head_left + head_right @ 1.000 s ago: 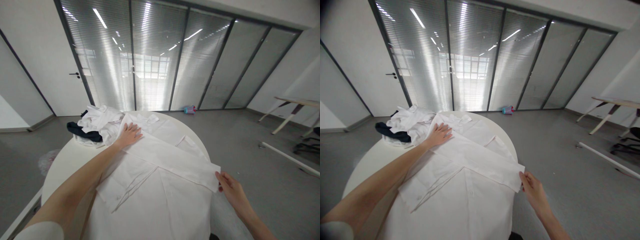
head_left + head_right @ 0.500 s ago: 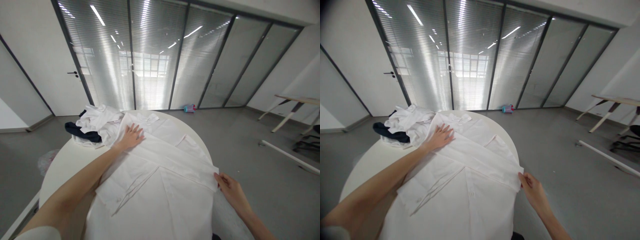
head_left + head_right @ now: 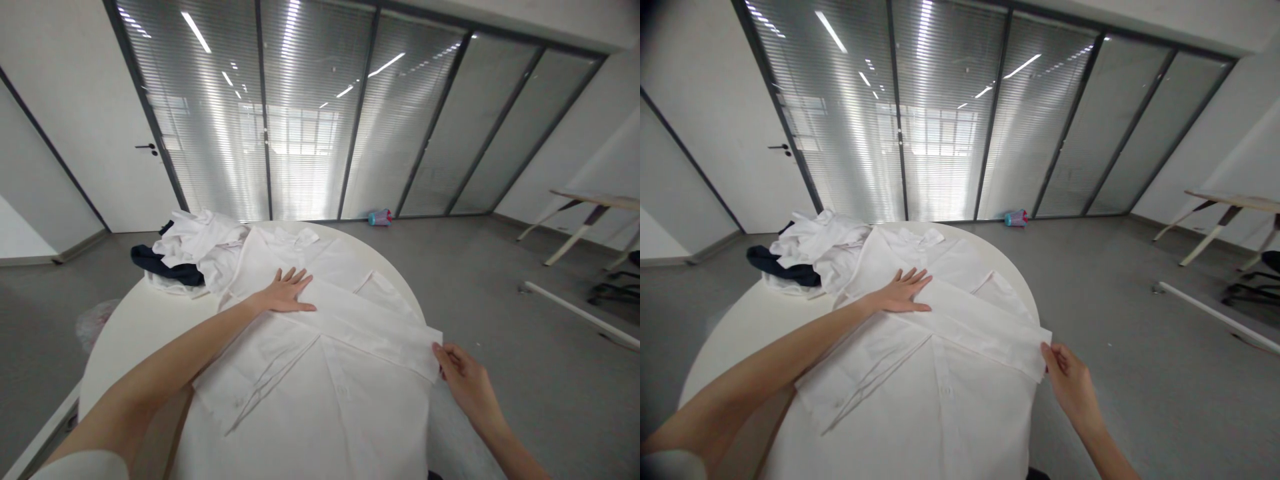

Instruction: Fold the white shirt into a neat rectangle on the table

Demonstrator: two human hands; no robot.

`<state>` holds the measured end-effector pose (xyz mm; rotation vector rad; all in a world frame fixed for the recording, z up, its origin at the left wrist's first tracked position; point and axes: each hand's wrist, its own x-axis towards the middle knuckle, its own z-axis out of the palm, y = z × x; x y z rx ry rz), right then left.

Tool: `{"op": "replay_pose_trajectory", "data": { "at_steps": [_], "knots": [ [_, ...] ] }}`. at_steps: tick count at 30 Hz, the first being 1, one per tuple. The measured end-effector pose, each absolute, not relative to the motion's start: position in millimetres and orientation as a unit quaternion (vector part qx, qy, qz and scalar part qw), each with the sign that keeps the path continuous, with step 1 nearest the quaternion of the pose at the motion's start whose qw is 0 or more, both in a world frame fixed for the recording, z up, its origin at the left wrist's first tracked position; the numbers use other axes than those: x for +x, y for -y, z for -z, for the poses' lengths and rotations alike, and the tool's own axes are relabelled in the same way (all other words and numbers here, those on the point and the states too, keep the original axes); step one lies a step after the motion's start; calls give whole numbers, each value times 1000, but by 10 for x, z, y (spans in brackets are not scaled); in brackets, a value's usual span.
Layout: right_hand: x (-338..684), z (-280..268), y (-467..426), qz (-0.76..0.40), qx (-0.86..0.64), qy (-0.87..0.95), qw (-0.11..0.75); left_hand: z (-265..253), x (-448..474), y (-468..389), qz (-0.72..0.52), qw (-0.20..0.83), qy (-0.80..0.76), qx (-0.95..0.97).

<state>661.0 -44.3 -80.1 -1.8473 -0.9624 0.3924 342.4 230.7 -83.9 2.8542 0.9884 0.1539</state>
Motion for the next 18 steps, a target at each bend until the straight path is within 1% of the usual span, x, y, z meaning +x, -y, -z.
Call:
{"op": "replay_pose_trajectory", "data": {
  "at_steps": [6,14,18],
  "knots": [
    [6612,816,450,-177,-765,397,476,797,3517,-2654,-169,42,-450,876],
    [6677,932,476,-164,-770,408,462,871,3566,-2797,-203,16,-473,857],
    [6653,892,474,-167,-769,405,466,884,3592,-2800,-204,0,-475,856]
  ]
}}
